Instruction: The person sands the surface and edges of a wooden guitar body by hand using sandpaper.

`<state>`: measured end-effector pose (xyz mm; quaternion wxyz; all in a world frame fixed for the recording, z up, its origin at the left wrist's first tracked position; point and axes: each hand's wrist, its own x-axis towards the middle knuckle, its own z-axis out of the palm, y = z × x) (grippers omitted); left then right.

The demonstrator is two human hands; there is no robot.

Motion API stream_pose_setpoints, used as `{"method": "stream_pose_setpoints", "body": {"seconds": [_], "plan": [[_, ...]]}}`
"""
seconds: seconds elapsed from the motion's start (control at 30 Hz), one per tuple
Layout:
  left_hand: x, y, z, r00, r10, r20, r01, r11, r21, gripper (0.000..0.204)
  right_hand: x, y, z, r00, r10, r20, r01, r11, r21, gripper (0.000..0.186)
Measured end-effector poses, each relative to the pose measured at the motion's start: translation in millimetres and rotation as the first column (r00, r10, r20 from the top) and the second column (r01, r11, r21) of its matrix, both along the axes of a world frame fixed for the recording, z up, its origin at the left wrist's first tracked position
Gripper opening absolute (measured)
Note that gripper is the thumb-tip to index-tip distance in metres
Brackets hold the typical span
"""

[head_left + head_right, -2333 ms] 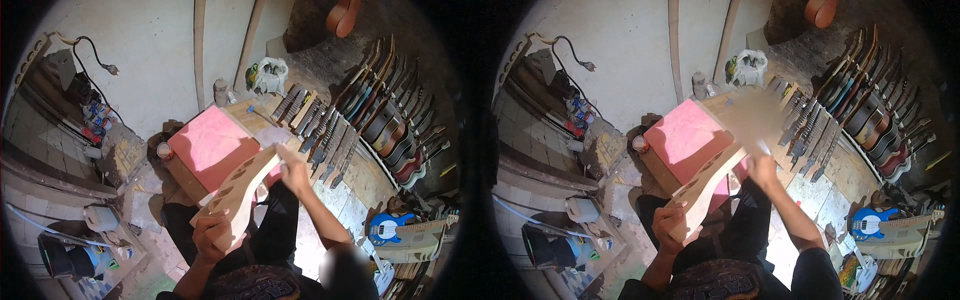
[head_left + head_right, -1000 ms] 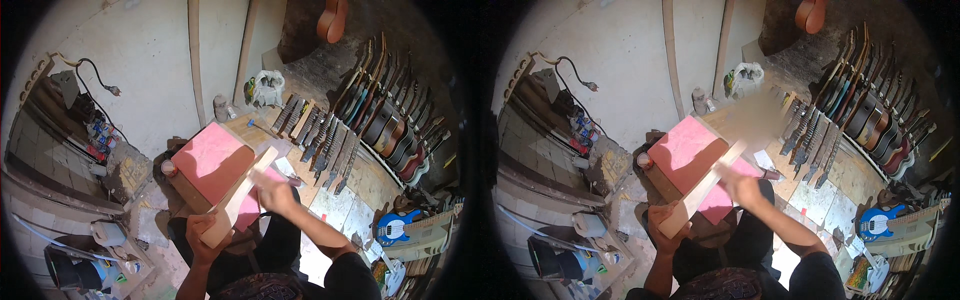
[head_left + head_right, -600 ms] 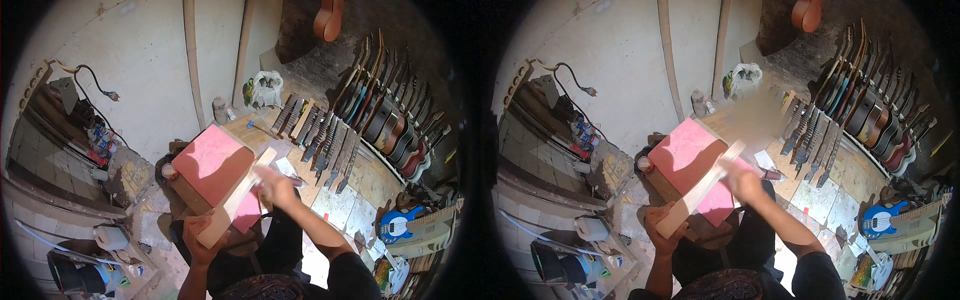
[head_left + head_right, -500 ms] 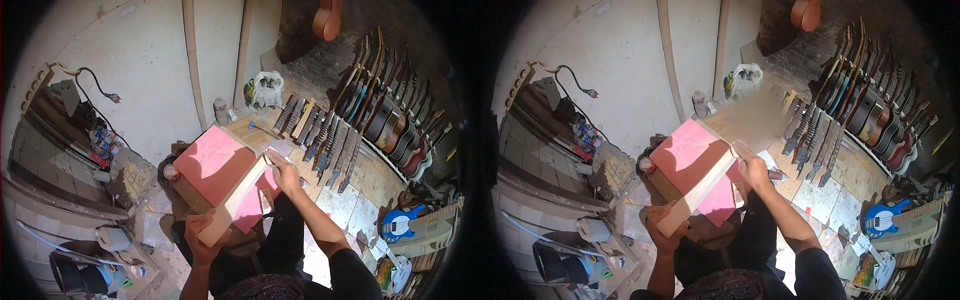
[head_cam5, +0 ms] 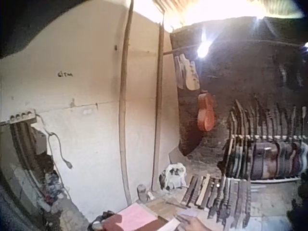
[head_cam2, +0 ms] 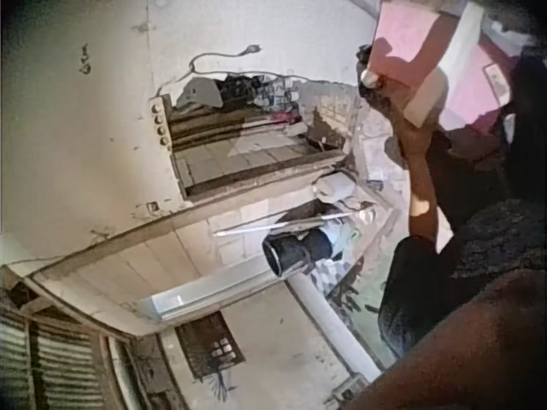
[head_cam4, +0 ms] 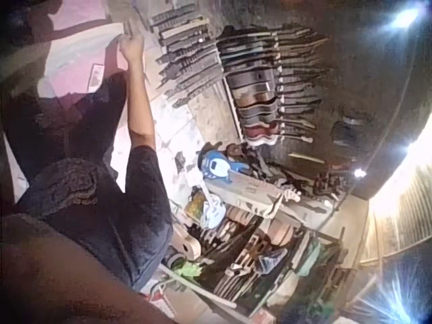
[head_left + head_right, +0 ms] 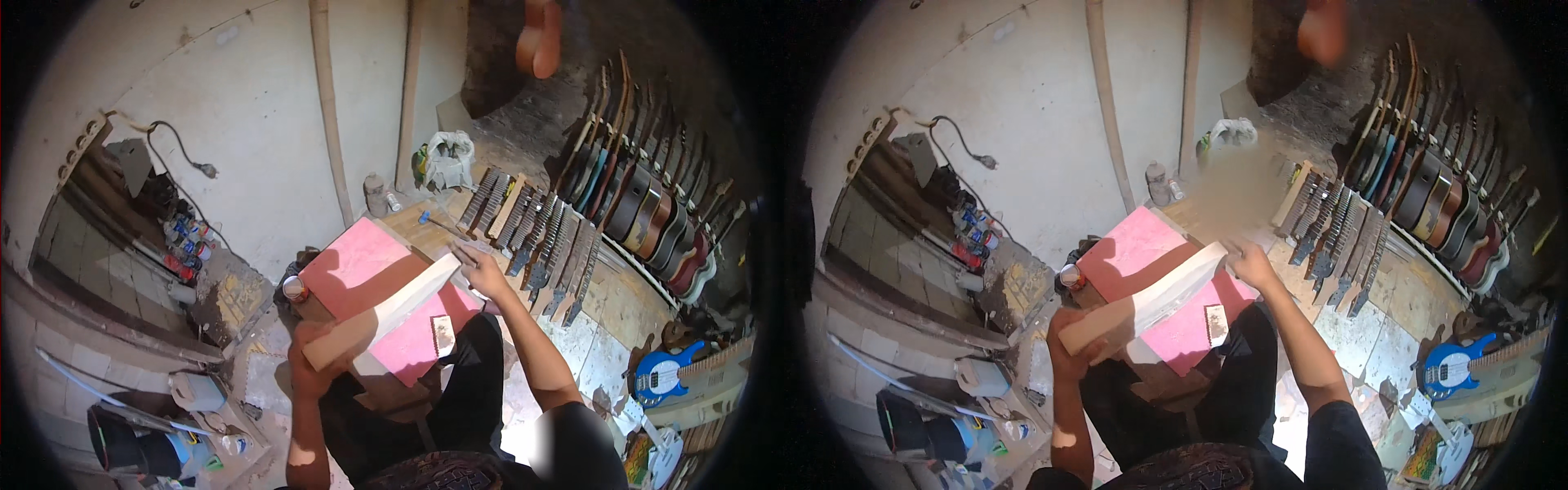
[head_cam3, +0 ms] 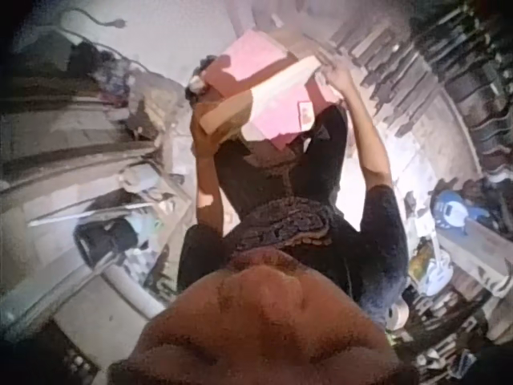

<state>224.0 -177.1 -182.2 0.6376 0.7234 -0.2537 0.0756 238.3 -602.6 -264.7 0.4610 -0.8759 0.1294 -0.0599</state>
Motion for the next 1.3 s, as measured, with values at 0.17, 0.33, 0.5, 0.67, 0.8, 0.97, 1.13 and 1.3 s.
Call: {"method": "stream_pose_setpoints", "body": {"seconds": [0.17,0.33,0.5,0.67,0.8,0.97,1.13,1.3], "plan": [[59,11,-5,0.942,-0.133,-0.309,0.044,0.959,-0.279,0.063,-26,31,23,0.975,0.124,0.187,-0.1,0.986,-0.131,0.056],[76,-45,-4,0.927,0.313,-0.206,-0.368,0.865,-0.34,0.095,-56,80,26,0.935,-0.027,0.353,0.101,0.976,-0.193,0.053],[77,-63,12,0.762,0.638,-0.109,-0.643,0.724,-0.251,0.084,-69,105,27,0.929,-0.087,0.36,0.155,0.974,-0.164,0.051],[105,-48,-2,0.773,0.613,-0.162,-0.634,0.742,-0.219,0.048,-67,95,25,0.933,-0.103,0.345,0.155,0.98,-0.124,0.05],[107,-31,11,0.79,0.46,-0.405,-0.586,0.76,-0.28,0.029,-64,97,29,0.94,-0.087,0.329,0.138,0.981,-0.136,0.05],[97,-28,31,0.834,0.195,-0.517,-0.462,0.759,-0.459,0.024,-59,83,9,0.93,-0.105,0.354,0.139,0.987,-0.074,0.05],[78,-45,14,0.903,0.381,-0.2,-0.427,0.852,-0.303,0.021,-52,58,-13,0.936,-0.117,0.332,0.089,0.991,0.099,0.052],[58,-64,24,0.865,0.502,0.026,-0.492,0.856,-0.155,0.025,-54,36,-31,0.949,-0.129,0.289,0.065,0.973,0.222,0.055]]}}
